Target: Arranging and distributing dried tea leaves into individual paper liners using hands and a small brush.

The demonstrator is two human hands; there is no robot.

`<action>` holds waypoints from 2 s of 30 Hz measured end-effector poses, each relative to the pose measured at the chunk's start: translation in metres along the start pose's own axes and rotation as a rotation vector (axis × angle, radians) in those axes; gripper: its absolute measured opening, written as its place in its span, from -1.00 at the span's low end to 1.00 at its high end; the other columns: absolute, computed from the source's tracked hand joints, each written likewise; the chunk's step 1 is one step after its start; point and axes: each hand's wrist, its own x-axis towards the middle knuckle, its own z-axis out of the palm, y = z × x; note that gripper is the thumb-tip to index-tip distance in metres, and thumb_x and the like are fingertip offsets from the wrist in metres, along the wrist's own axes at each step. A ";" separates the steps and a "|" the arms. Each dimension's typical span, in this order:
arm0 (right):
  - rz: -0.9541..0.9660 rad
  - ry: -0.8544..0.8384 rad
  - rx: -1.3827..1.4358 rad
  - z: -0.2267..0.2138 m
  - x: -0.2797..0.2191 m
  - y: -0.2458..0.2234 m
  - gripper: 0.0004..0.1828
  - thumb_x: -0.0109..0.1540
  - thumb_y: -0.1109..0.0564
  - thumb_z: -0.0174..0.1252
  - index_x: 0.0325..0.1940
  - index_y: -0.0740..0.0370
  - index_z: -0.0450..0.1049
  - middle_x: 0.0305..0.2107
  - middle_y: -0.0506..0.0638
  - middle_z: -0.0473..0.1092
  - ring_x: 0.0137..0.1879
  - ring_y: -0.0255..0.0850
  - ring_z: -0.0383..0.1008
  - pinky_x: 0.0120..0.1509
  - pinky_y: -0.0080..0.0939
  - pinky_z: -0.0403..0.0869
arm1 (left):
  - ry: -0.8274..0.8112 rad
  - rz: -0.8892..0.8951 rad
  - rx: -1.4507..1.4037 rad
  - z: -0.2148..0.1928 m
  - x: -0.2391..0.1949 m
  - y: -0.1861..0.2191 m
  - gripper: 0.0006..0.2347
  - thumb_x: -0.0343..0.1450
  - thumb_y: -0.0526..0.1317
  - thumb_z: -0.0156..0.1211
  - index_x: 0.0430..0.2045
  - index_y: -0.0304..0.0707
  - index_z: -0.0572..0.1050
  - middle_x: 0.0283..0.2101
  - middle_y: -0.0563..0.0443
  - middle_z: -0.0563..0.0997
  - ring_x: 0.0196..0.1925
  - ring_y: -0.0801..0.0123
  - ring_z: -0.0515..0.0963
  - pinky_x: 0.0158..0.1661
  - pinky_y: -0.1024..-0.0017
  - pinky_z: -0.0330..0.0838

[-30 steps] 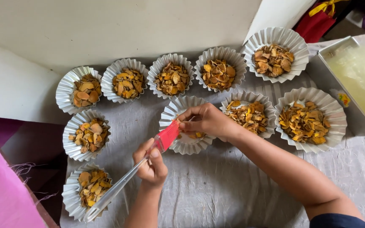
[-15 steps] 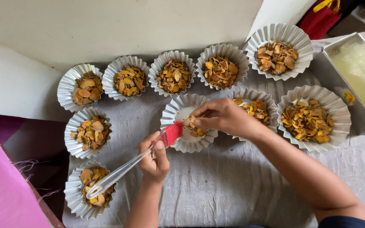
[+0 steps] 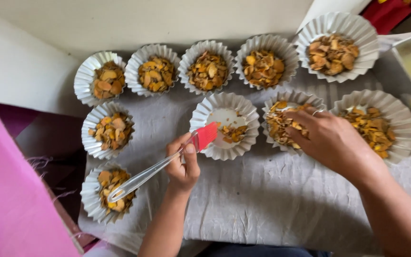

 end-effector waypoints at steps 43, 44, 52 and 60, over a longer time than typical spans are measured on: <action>-0.708 0.210 -0.277 0.134 0.104 -0.083 -0.76 0.26 -0.02 0.16 -0.09 0.10 0.58 -0.22 0.04 0.42 -0.08 -0.09 0.46 -0.18 -0.24 0.59 | 0.078 -0.246 -0.329 0.009 0.017 -0.005 -0.65 0.60 -0.24 -0.12 0.22 -0.55 0.25 -0.04 -0.41 0.55 -0.15 0.08 0.70 -0.17 0.28 0.70; -0.744 0.256 -0.343 0.131 0.100 -0.083 -0.84 0.25 0.06 0.14 -0.16 0.10 0.56 -0.28 0.02 0.45 -0.15 -0.12 0.49 -0.18 -0.30 0.57 | 0.077 -0.230 -0.316 0.009 0.017 -0.006 -0.66 0.60 -0.25 -0.12 0.22 -0.55 0.25 -0.03 -0.41 0.56 -0.16 0.09 0.70 -0.17 0.28 0.70; -0.461 0.193 0.301 0.099 0.094 -0.071 -0.82 0.25 0.09 0.22 -0.11 0.15 0.63 -0.38 0.11 0.56 -0.27 0.02 0.59 -0.19 -0.03 0.58 | 0.100 -0.176 -0.349 0.010 0.001 -0.011 -0.67 0.57 -0.30 -0.10 0.20 -0.60 0.26 -0.06 -0.43 0.57 -0.20 0.03 0.72 -0.23 0.25 0.72; -0.023 -0.127 1.439 0.070 0.091 -0.069 -0.76 0.24 0.33 0.24 -0.02 0.51 0.55 -0.27 0.32 0.55 -0.14 -0.03 0.62 -0.03 -0.02 0.63 | 0.033 -0.075 -0.365 0.007 0.001 -0.018 -0.72 0.55 -0.31 -0.03 0.08 -0.59 0.40 -0.19 -0.37 0.64 -0.25 0.08 0.72 -0.28 0.22 0.69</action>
